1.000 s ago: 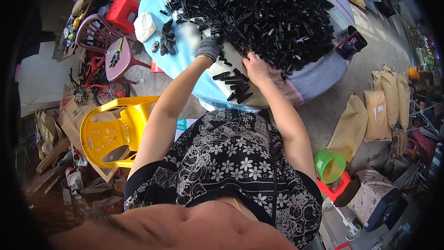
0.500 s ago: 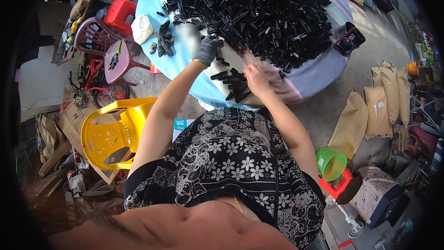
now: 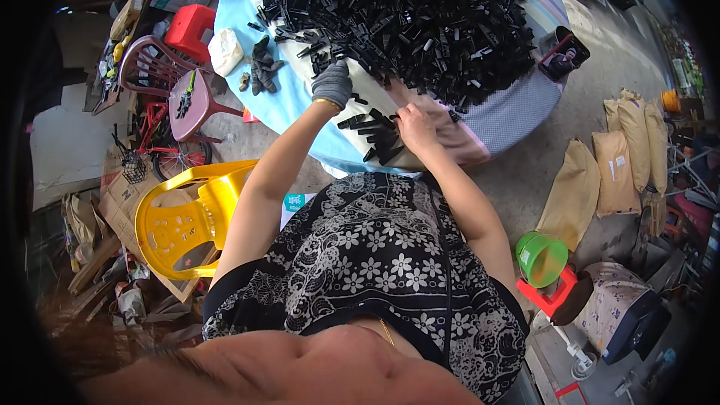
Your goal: The person takes black plastic pieces from a pile on the table, assembles them together by hand, and arranges the assembled parts on the table.
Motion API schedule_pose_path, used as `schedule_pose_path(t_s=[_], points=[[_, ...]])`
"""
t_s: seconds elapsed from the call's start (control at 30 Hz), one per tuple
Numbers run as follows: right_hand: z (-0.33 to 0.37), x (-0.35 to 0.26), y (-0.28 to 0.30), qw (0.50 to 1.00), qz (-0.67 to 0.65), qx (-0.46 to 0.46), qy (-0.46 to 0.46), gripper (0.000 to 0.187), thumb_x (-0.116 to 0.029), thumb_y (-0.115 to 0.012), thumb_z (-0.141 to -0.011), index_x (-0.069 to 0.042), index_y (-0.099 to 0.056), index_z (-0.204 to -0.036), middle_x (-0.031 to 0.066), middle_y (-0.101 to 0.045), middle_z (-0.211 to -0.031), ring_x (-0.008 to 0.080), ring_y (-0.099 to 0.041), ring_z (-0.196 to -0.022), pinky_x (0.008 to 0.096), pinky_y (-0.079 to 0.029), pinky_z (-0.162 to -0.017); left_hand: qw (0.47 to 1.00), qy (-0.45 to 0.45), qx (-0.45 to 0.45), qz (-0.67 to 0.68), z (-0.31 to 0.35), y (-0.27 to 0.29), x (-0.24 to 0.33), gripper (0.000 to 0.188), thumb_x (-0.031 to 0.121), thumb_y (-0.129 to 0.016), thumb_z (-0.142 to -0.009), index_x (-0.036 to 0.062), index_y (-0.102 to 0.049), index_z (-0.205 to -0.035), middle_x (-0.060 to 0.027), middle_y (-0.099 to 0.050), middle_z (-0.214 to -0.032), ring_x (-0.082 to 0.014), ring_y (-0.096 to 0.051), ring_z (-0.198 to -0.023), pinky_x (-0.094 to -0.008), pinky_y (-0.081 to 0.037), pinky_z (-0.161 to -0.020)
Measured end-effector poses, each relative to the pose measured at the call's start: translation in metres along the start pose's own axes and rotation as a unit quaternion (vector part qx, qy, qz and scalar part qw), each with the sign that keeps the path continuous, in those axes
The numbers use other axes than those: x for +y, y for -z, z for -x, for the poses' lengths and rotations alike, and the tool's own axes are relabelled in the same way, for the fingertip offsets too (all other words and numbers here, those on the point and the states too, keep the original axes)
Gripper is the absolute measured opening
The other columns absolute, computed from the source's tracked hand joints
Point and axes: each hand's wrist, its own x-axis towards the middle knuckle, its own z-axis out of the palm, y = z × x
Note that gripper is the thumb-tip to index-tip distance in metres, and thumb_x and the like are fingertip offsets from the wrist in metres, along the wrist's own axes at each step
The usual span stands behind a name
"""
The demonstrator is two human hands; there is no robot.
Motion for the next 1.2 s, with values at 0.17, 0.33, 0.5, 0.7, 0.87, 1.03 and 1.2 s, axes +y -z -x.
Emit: schedule_pose_path(t_s=[0.17,0.33,0.5,0.7,0.87,1.03,1.2], points=[[0.001,-0.002,0.003,1.000,0.003,0.010,-0.003,0.010,-0.013,-0.061,-0.079,-0.007,-0.061,-0.087,0.0113,-0.056,-0.086,0.0313,-0.058,-0.080,0.0391,-0.048,-0.070,0.997,0.037,0.030,0.057,0.016,0.004,-0.007,0.050,0.031,-0.067,-0.072,0.0027,-0.048,-0.108,-0.0214,-0.054,-0.104,-0.0370,-0.057,-0.094,-0.0444,-0.047,-0.080],[0.001,-0.001,0.001,1.000,-0.001,0.008,0.005,0.012,-0.014,-0.061,-0.079,-0.007,-0.061,-0.089,0.0107,-0.056,-0.086,0.0309,-0.058,-0.079,0.0388,-0.048,-0.069,0.998,-0.023,0.064,-0.018,0.019,-0.001,-0.001,0.030,0.030,-0.064,-0.075,0.0068,-0.059,-0.093,-0.0179,-0.054,-0.103,-0.0370,-0.055,-0.095,-0.0441,-0.045,-0.082],[0.002,0.001,0.003,1.000,-0.013,0.004,0.004,0.014,-0.015,-0.062,-0.079,-0.007,-0.061,-0.090,0.0109,-0.056,-0.086,0.0305,-0.058,-0.079,0.0386,-0.047,-0.069,0.971,-0.138,0.050,0.190,0.024,0.011,0.009,0.023,0.019,-0.051,-0.084,0.0083,-0.057,-0.103,-0.0215,-0.060,-0.087,-0.0380,-0.058,-0.082,-0.0447,-0.047,-0.073],[-0.001,0.007,-0.006,0.999,-0.002,0.034,0.008,0.014,-0.018,-0.062,-0.079,-0.006,-0.059,-0.085,0.0103,-0.057,-0.081,0.0309,-0.058,-0.076,0.0382,-0.047,-0.066,0.958,-0.208,-0.025,0.195,0.052,-0.018,0.007,0.021,0.018,-0.048,-0.087,0.0079,-0.053,-0.105,-0.0193,-0.062,-0.085,-0.0381,-0.060,-0.079,-0.0447,-0.047,-0.067],[-0.008,0.004,-0.006,0.997,0.039,0.063,-0.004,0.015,-0.019,-0.060,-0.080,-0.005,-0.056,-0.082,0.0102,-0.057,-0.081,0.0308,-0.059,-0.072,0.0394,-0.048,-0.061,0.969,-0.230,-0.062,0.067,0.058,-0.009,0.024,0.020,0.026,-0.053,-0.085,0.0073,-0.058,-0.090,-0.0180,-0.062,-0.085,-0.0367,-0.060,-0.078,-0.0452,-0.047,-0.067],[-0.010,0.010,-0.006,0.996,0.048,0.071,0.009,0.015,-0.019,-0.060,-0.081,-0.005,-0.055,-0.080,0.0106,-0.056,-0.081,0.0312,-0.059,-0.071,0.0397,-0.048,-0.061,0.958,-0.270,-0.061,0.081,0.051,-0.011,0.022,0.019,0.025,-0.055,-0.083,0.0072,-0.058,-0.090,-0.0169,-0.061,-0.081,-0.0359,-0.060,-0.077,-0.0442,-0.047,-0.066],[-0.011,0.007,-0.004,0.997,0.058,0.046,-0.004,0.014,-0.019,-0.061,-0.081,-0.005,-0.059,-0.083,0.0109,-0.058,-0.082,0.0315,-0.059,-0.074,0.0395,-0.048,-0.062,0.953,-0.291,-0.074,0.049,0.053,-0.006,0.026,0.018,0.024,-0.055,-0.082,0.0064,-0.057,-0.087,-0.0176,-0.059,-0.080,-0.0360,-0.060,-0.074,-0.0445,-0.048,-0.063]])
